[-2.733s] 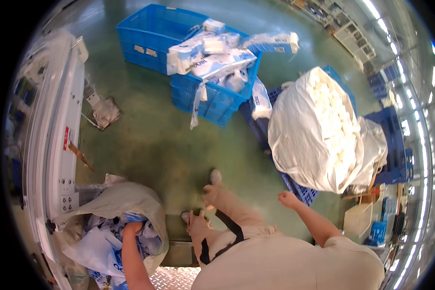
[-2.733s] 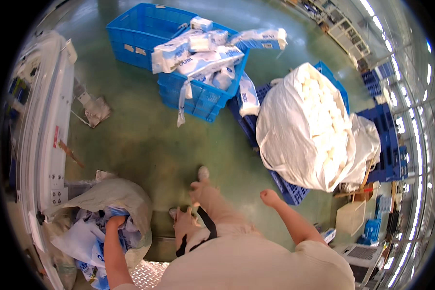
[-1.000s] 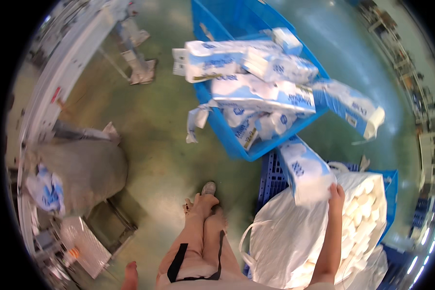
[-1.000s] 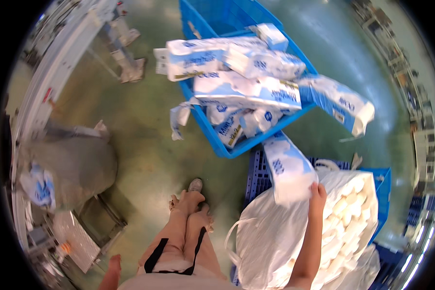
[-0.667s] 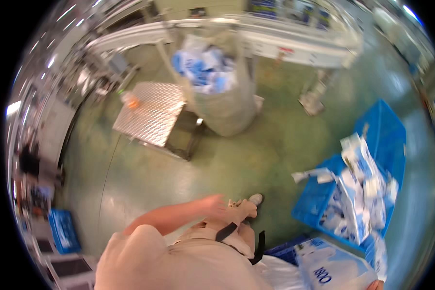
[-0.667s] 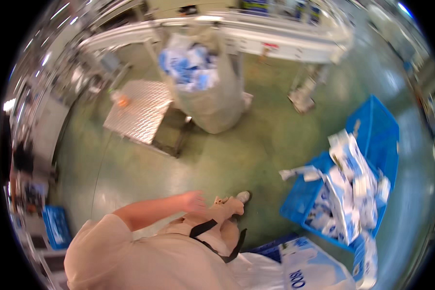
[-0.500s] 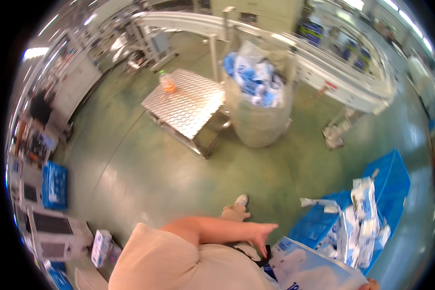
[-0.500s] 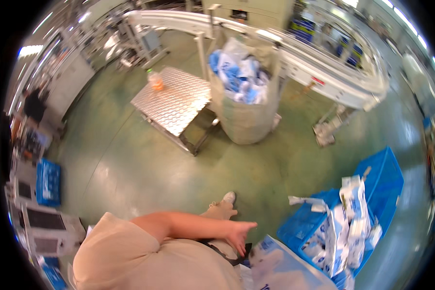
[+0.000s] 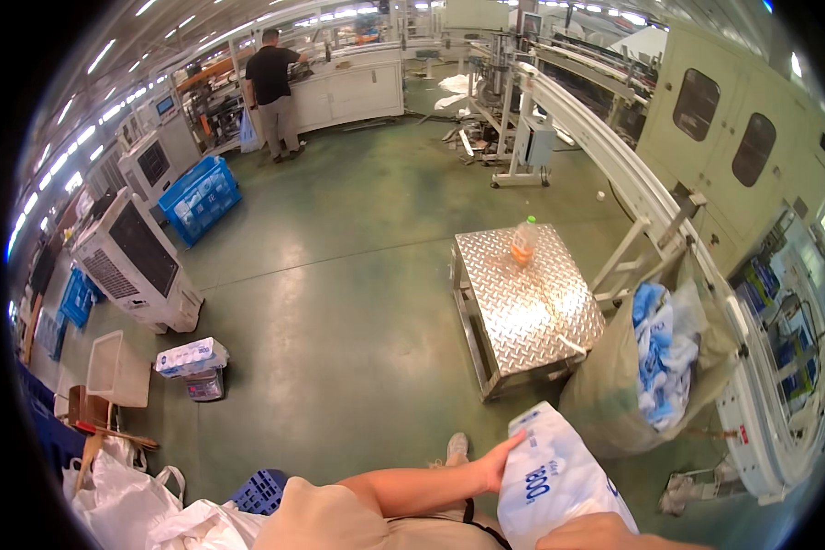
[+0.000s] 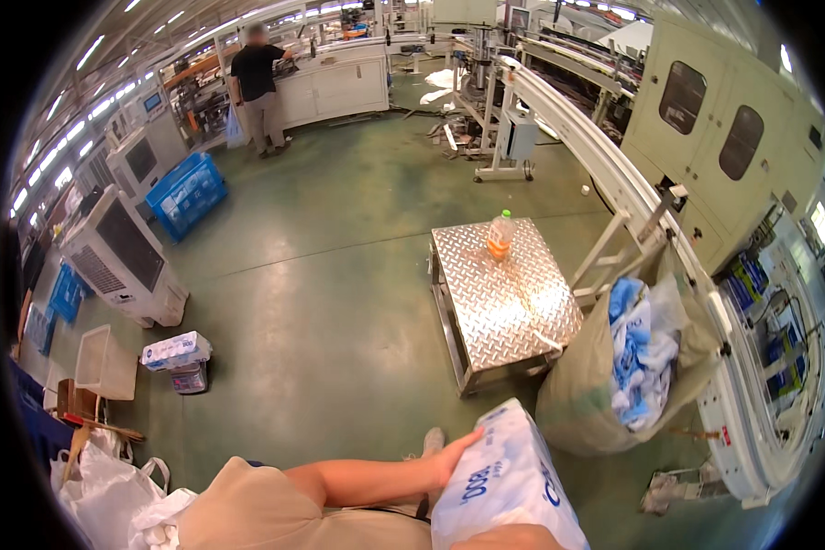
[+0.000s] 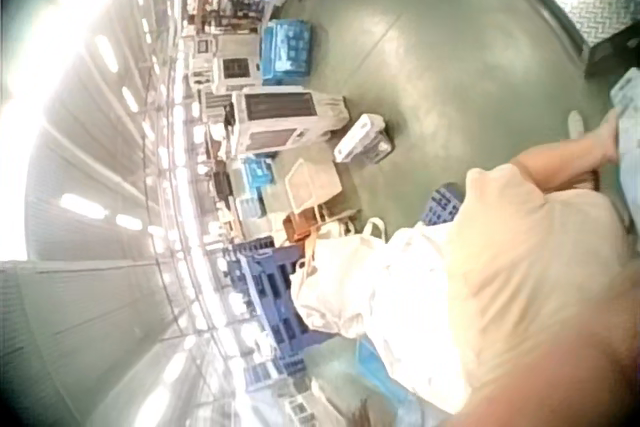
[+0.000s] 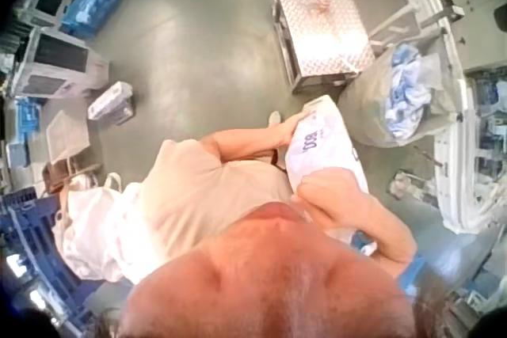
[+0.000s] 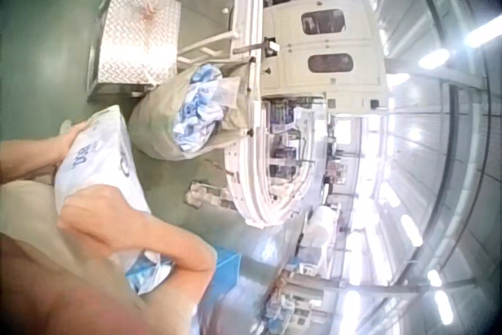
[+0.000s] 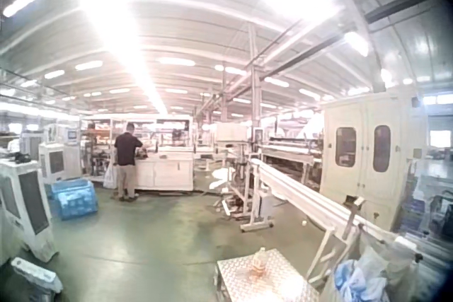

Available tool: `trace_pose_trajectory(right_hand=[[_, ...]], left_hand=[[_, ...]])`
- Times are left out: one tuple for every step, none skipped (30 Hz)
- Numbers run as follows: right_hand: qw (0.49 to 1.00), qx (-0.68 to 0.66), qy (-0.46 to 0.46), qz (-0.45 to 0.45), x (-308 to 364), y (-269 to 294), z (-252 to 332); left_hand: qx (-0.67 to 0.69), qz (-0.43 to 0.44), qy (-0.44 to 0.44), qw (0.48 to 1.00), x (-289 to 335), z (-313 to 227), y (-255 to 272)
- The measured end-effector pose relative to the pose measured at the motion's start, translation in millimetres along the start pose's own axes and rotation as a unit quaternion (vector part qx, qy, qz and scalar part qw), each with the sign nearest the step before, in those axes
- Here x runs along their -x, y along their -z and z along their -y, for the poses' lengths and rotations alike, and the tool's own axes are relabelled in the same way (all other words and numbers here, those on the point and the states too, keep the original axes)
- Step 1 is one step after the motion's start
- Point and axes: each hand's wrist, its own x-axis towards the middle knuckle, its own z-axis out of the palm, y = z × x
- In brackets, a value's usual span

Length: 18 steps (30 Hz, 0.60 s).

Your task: The person unpacks packages of paper towels and places the rolls onto a conveyor belt. They repeatedly open plastic packaging, remove the rolls, and transfer them to the machine, occasionally picking up fallen rolls from the floor.

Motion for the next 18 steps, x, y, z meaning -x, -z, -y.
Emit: trace_pose_trajectory(right_hand=[[1.0, 0.004, 0.017, 0.019, -18, 15, -19], [0.996, 0.043, 0.022, 0.075, -30, 29, -35], [0.988, 0.082, 0.022, 0.128, -43, 45, -54], [0.97, 0.156, 0.042, 0.183, -54, 59, -75], [0.973, 0.152, 0.027, 0.173, -58, 67, -106], [0.96, 0.18, 0.047, 0.209, -74, 80, -137], [0.943, 0.248, 0.054, 0.214, -80, 94, -158], [0.948, 0.257, 0.033, 0.183, -82, 109, -176], [0.949, 0.284, 0.034, 0.129, -93, 132, -189], [0.913, 0.388, 0.045, 0.117, -105, 153, -202], [0.905, 0.415, 0.056, 0.076, -109, 171, -221], [0.889, 0.446, 0.051, 0.089, -107, 185, -230], [0.873, 0.475, 0.051, 0.103, -109, 200, -235], [0.855, 0.503, 0.06, 0.113, -117, 214, -242], [0.853, 0.497, 0.108, 0.12, -125, 220, -249], [0.853, 0.476, 0.153, 0.152, -134, 222, -252], [0.843, 0.491, 0.113, 0.188, -118, 226, -231], [0.845, 0.46, 0.173, 0.21, -130, 228, -238]], left_hand=[[0.019, 0.063, -0.012, 0.998, -12, -27, 8], [0.007, 0.103, -0.047, 0.994, -9, -44, 10], [0.013, 0.098, -0.062, 0.993, -11, -75, 6], [0.045, 0.151, -0.064, 0.985, -23, -100, 16], [0.081, 0.161, -0.077, 0.981, -39, -124, 21], [0.069, 0.114, -0.185, 0.974, -29, -151, 38], [0.07, 0.074, -0.213, 0.972, -38, -169, 19], [0.094, 0.131, -0.222, 0.961, -58, -188, 15], [0.051, 0.141, -0.265, 0.952, -69, -202, 3], [0.031, 0.109, -0.291, 0.95, -79, -211, -1], [0.082, 0.048, -0.296, 0.95, -93, -217, -11], [0.131, -0.009, -0.301, 0.944, -104, -223, -27], [0.167, 0.0, -0.276, 0.947, -105, -223, -35], [0.201, 0.008, -0.259, 0.945, -99, -227, -49], [0.236, 0.018, -0.245, 0.94, -99, -230, -56], [0.253, 0.07, -0.268, 0.927, -108, -231, -51], [0.24, 0.143, -0.211, 0.937, -153, -219, -65], [0.257, 0.184, -0.253, 0.915, -146, -225, -57]])
